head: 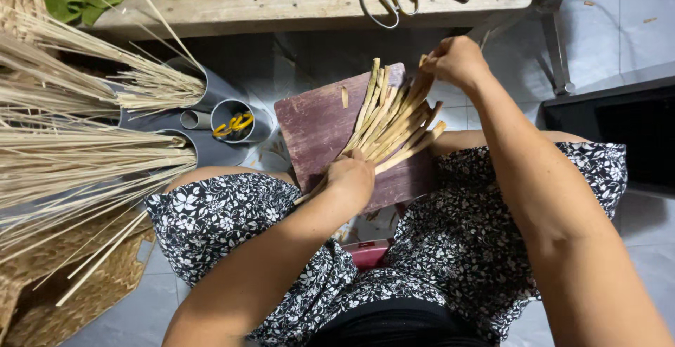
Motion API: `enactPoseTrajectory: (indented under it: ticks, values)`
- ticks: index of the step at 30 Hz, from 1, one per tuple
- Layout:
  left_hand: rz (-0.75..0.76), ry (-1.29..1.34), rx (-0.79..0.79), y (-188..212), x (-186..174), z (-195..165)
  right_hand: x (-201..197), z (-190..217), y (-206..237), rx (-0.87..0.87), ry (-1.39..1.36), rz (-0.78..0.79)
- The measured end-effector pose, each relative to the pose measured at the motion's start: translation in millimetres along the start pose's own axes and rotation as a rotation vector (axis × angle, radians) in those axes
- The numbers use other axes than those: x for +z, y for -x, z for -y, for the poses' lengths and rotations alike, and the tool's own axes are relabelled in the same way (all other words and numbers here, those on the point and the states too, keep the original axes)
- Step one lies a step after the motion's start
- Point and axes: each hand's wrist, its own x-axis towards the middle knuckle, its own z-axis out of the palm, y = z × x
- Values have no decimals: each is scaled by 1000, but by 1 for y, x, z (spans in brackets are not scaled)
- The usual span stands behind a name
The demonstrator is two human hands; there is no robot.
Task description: The person sits and splits dried palm leaf strips by hand, peeling the outer layer away from the inner strip and bending each strip. They gather the processed strips into a bundle on a board in their lap and tie the bundle with a strip, then continue peeling more strips.
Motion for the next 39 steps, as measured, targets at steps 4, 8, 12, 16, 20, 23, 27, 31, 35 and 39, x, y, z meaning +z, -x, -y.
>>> enactPoseTrajectory:
  ticks: [4,8,12,16,20,23,27,31,35,39]
  values:
    - [134,-118,-98,-4,-1,-4,-16,-12,-3,103,-340,-101]
    - [200,-192,-31,-3,-10,-4,-35,-19,-7,147,-433,-375]
    - [206,-220,-51,-2,-9,-5,-74,-35,-13,-126,-329,-683]
    - [232,-165,-57,-9,-5,-3,-131,-65,-5,-183,-257,-898]
    - [80,-141,-51,-7,-21,2,-176,-81,31,-312,-332,-820]
    - [-98,-28,76,13,-58,8,-172,-58,64,-608,-468,-757]
    - [-662,534,262,65,-127,16,-133,19,107,-728,-867,-713]
    - [-1148,889,407,104,-183,11,-91,105,148,-779,-873,-540]
    - [-1306,849,479,116,-203,7,-69,156,176,-839,-857,-342]
    - [-1393,842,431,120,-199,8,-66,169,190,-887,-691,-351]
